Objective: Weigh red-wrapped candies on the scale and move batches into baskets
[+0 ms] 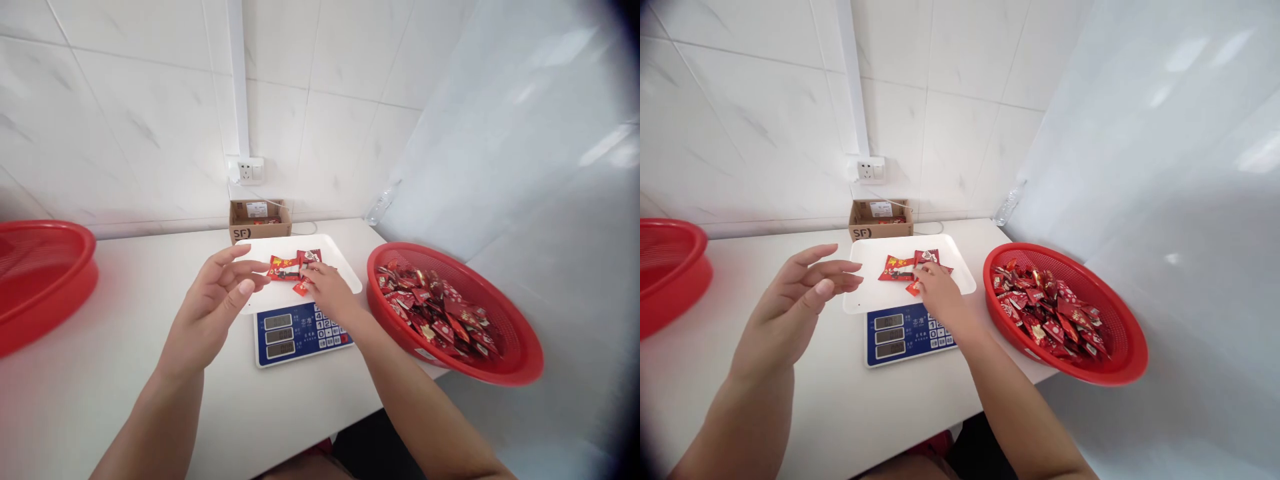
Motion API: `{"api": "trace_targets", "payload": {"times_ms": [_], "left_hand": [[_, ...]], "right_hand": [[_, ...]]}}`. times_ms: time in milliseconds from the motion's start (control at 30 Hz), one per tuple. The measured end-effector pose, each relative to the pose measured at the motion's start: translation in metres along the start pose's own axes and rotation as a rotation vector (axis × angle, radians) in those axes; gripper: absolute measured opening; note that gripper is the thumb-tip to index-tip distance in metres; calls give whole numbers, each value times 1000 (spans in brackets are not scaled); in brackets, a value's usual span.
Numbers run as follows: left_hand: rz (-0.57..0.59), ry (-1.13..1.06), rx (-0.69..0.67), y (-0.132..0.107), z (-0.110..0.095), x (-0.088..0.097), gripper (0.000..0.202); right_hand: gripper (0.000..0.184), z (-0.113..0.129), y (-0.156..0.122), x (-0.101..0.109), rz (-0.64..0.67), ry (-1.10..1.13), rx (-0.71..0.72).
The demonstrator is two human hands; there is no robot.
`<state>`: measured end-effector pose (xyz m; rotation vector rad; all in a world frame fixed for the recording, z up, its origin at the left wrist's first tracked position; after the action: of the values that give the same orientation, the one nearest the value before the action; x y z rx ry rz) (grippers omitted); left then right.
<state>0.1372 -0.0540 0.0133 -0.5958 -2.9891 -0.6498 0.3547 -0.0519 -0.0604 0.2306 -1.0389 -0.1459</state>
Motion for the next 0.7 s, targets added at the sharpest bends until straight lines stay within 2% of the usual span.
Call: {"api": "trace_targets", "payload": {"times_ms": [100,200,267,333,433,500,567,700], "left_hand": [[-1,-3,-18,0,3,4,34],[-31,-14,-16,1,5,8,33],[-41,-27,-20,1,5,9,32],[-45,-34,-17,2,5,9,32],[-44,-25,-8,4,7,8,33],[-36,-13,-3,4,9,7,35],[-27,1,2,4,11,6,35],[-6,22,5,3,14,4,36]], "right_hand": [[33,-12,-22,29,-159,10,-17],[34,-33,-53,62,-234,-31,-69],[36,-53,-75,82,-229,-66,-208],[37,-77,-95,96,-189,-97,-409],[37,-107,-115,104,-30,-143,-607],[39,-121,-122,105,25,-138,-690],[39,-129,-124,105,21,-114,-703],[29,-131,-121,100,-23,-67,-595]]}}
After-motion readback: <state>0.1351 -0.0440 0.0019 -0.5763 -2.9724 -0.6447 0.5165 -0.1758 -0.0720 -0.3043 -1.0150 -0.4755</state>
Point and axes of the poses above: each hand's wrist, its own y-axis towards the middle knuckle, its own x-axis out of the back of the hand, z = x × y, the point moved 3 cm from there along y, towards the middle knuckle, and after that the axes turned 10 degrees about y, right-handed, at the moved point
